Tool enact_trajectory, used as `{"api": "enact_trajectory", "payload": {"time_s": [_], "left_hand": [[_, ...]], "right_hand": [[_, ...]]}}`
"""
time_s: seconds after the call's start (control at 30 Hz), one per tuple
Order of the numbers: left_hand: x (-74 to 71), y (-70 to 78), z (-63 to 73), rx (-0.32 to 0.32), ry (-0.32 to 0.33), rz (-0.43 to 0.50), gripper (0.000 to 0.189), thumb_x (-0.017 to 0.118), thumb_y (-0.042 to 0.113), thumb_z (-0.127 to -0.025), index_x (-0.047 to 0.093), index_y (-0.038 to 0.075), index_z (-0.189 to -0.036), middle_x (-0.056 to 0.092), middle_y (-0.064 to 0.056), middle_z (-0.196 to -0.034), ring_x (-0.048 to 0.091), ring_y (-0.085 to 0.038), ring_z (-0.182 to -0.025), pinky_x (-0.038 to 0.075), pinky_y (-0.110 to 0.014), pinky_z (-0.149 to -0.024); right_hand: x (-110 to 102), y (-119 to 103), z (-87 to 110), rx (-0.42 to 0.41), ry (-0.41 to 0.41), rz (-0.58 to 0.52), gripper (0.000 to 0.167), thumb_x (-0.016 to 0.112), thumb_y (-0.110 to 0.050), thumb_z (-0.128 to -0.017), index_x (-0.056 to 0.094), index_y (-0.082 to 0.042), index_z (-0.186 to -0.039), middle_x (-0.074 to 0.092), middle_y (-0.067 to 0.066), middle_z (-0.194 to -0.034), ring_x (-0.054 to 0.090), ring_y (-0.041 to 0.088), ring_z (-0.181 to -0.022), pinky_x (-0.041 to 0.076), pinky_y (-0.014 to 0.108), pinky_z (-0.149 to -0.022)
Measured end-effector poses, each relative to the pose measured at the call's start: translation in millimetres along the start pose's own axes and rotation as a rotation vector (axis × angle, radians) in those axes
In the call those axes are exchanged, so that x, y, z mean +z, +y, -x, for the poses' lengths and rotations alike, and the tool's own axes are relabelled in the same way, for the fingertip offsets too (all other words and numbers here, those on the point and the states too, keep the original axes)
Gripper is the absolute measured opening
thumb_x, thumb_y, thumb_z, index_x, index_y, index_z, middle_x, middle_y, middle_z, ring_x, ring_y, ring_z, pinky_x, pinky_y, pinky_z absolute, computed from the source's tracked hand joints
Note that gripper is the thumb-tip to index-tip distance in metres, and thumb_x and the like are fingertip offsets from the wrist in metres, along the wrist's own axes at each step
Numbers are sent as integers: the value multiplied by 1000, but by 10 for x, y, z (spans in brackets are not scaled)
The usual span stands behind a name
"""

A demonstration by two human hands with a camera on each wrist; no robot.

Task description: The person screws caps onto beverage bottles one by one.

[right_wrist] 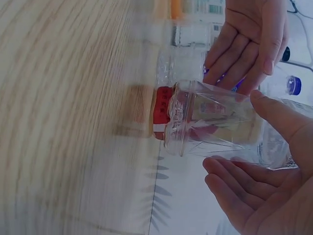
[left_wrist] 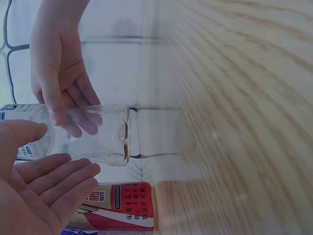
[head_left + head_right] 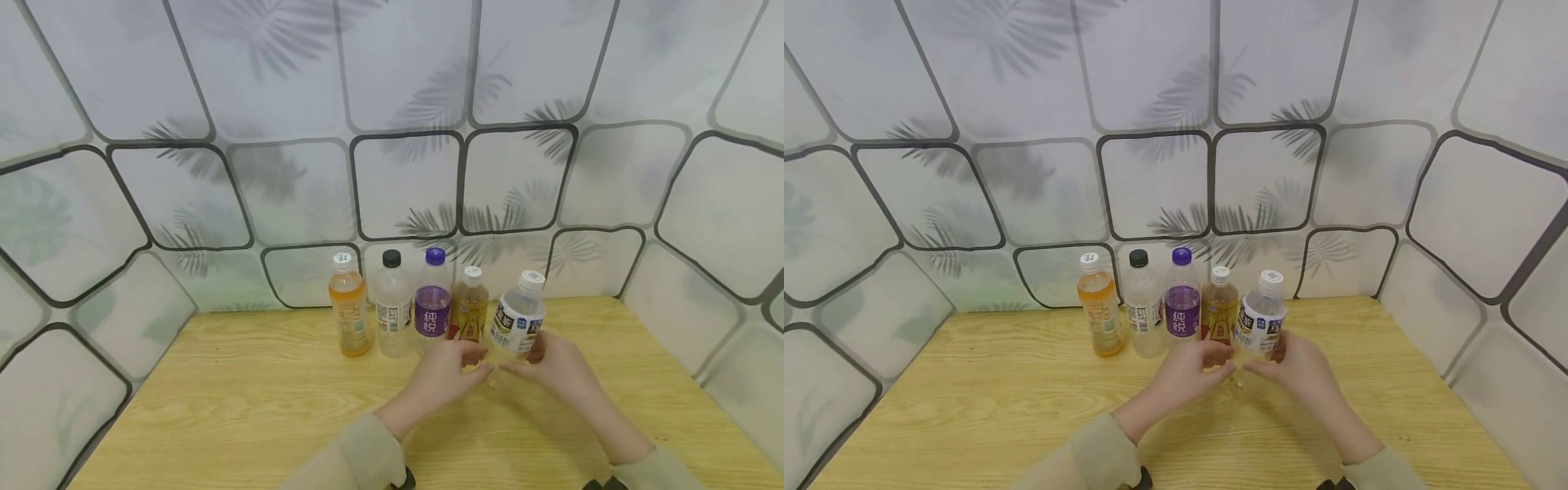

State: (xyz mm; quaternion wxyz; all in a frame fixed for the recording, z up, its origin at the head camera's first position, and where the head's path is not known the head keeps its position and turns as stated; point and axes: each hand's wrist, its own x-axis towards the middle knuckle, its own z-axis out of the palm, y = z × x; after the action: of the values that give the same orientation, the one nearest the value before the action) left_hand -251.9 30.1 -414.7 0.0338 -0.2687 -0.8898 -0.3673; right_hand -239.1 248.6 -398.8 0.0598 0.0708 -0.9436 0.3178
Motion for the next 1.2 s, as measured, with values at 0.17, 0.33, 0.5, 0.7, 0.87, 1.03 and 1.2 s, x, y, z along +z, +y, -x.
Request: {"api": "enact_trajectory", "payload": {"time_s": [0.17, 0.33, 0.5, 0.7, 0.87, 1.03, 1.2], "left_hand": [[44, 10, -77, -17, 17, -16, 34, 74, 31, -101, 76, 12, -129, 80, -3, -124, 77, -14, -107, 60, -23, -91], [103, 11, -170, -56, 44, -30, 32, 71, 33, -103, 76, 15, -129, 82, 3, -115, 77, -9, -102, 59, -22, -88], [132, 34, -214, -93, 49, -16, 35, 71, 34, -103, 74, 15, -133, 82, 4, -117, 77, -11, -104, 59, -23, -89], [192, 20, -233, -114, 26, 50, 38, 72, 31, -102, 72, 11, -134, 78, -3, -128, 76, -16, -112, 60, -26, -94], [239, 12, -275, -129, 13, 39, 38, 72, 31, -102, 72, 12, -135, 77, -2, -131, 75, -16, -114, 60, -27, -96], [256, 70, -322, -150, 1, -30, 39, 71, 33, -103, 72, 10, -134, 77, -3, -131, 76, -17, -114, 60, -28, -95], [273, 110, -348, -168, -17, -88, 41, 68, 36, -104, 72, 10, -136, 77, -4, -130, 75, -17, -114, 61, -29, -94]], "right_hand": [[-22, 35, -63, 7, 24, 33, 59, 91, -38, -83, 69, 8, -113, 78, 20, -98, 74, 30, -87, 62, 48, -77], [-37, 60, -130, 12, 35, 39, 62, 90, -40, -84, 68, 9, -115, 77, 23, -101, 74, 33, -90, 62, 49, -77], [-33, 88, -204, 7, 45, 43, 62, 88, -41, -86, 68, 9, -118, 76, 25, -104, 74, 36, -93, 61, 50, -79], [-24, 129, -275, 15, 53, 33, 61, 87, -41, -88, 69, 9, -116, 76, 27, -104, 74, 38, -93, 61, 51, -78], [-3, 164, -333, 29, 53, 29, 62, 86, -42, -89, 68, 10, -118, 75, 29, -109, 73, 42, -98, 61, 53, -81], [6, 169, -366, 37, 49, 30, 62, 85, -42, -90, 68, 9, -119, 75, 30, -111, 73, 43, -101, 60, 54, -82], [33, 202, -409, 39, 60, 26, 60, 86, -41, -89, 69, 9, -117, 76, 29, -108, 74, 42, -98, 60, 52, -79]]}}
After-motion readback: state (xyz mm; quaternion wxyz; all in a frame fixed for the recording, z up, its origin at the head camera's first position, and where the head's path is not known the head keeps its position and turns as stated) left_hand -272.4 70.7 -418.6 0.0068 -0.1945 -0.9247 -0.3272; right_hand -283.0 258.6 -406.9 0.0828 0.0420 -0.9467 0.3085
